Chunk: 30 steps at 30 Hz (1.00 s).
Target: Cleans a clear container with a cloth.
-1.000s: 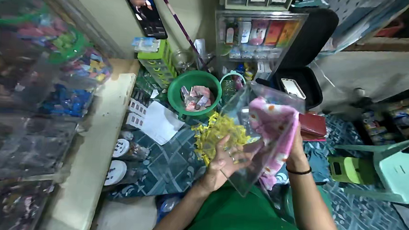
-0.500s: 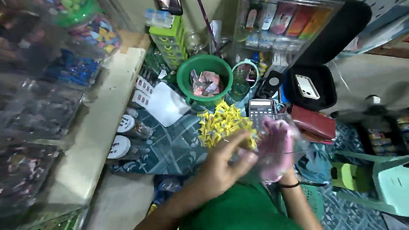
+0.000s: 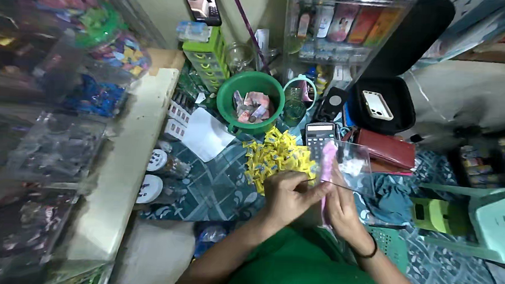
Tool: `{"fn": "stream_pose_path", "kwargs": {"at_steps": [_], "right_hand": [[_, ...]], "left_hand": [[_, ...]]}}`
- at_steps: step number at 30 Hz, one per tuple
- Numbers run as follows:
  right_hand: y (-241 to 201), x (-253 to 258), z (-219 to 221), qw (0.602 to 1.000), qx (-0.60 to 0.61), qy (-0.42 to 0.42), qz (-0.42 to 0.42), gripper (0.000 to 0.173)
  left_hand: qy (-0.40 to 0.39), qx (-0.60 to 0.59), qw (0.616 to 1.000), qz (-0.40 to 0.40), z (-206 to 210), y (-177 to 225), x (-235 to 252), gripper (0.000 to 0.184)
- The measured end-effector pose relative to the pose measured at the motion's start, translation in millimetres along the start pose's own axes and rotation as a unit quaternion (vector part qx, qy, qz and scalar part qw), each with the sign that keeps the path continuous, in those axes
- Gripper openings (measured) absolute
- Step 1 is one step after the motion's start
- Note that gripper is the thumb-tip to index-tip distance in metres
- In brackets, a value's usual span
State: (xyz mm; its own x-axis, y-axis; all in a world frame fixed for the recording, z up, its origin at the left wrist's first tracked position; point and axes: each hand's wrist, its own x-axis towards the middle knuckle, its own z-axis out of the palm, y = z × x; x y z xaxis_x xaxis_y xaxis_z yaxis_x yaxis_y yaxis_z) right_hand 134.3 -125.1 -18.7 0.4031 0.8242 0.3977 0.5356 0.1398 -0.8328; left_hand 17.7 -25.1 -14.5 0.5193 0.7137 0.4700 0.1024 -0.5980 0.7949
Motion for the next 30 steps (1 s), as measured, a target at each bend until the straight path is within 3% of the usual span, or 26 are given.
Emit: {"fn": "stream_pose_path", "kwargs": {"at_steps": [4,8,10,13,15,17,21,23,25,27,29,30], "right_hand": [[16.8,21.7,4.1,0.999,-0.044,0.021,0.019,0.051],[22.0,33.8,-4.8,0.988,-0.074,0.021,0.132,0.046],[23.2,30.4,1.9,0.986,-0.116,0.072,0.097,0.041],[21.7,8.1,11.7,0.975,-0.153,0.147,-0.061,0.038],[21.9,-5.3,11.8,0.973,-0.099,0.14,-0.152,0.036],[13.7,-9.3,2.9,0.974,-0.043,0.134,-0.177,0.034],[-6.7,16.7,-34.6,0.97,0.012,0.206,-0.132,0.035],[-19.8,28.1,-47.1,0.983,0.023,0.121,-0.137,0.038],[-29.9,30.1,-49.5,0.982,0.013,-0.092,-0.162,0.051],[-30.4,33.4,-42.6,0.942,-0.043,-0.274,-0.191,0.061],[-18.2,36.4,-45.6,0.924,-0.076,-0.332,-0.171,0.057],[-8.2,37.2,-49.6,0.927,-0.09,-0.332,-0.15,0.055]], "left_hand": [[0.031,-0.083,0.996,0.016,-4.1,-15.7,-3.9,0.062],[0.051,-0.054,0.993,0.091,-6.0,-20.0,-9.8,0.068],[0.061,-0.056,0.991,0.108,-6.9,-22.8,-9.5,0.067],[0.084,-0.066,0.987,0.119,-9.6,-25.1,-7.3,0.061],[0.092,-0.067,0.987,0.11,-11.5,-25.3,-5.6,0.058],[0.089,-0.072,0.989,0.098,-12.6,-25.6,-4.6,0.056],[0.04,-0.082,0.987,0.132,-9.9,-25.9,-7.2,0.053],[0.018,-0.048,0.982,0.182,-5.3,-21.2,-9.4,0.056],[0.034,-0.037,0.975,0.218,1.7,-17.6,-16.9,0.052],[0.035,-0.039,0.974,0.222,4.0,-20.0,-33.3,0.038],[0.062,-0.022,0.967,0.248,4.4,-21.7,-36.8,0.038],[0.07,-0.016,0.96,0.27,3.0,-20.6,-33.1,0.047]]}}
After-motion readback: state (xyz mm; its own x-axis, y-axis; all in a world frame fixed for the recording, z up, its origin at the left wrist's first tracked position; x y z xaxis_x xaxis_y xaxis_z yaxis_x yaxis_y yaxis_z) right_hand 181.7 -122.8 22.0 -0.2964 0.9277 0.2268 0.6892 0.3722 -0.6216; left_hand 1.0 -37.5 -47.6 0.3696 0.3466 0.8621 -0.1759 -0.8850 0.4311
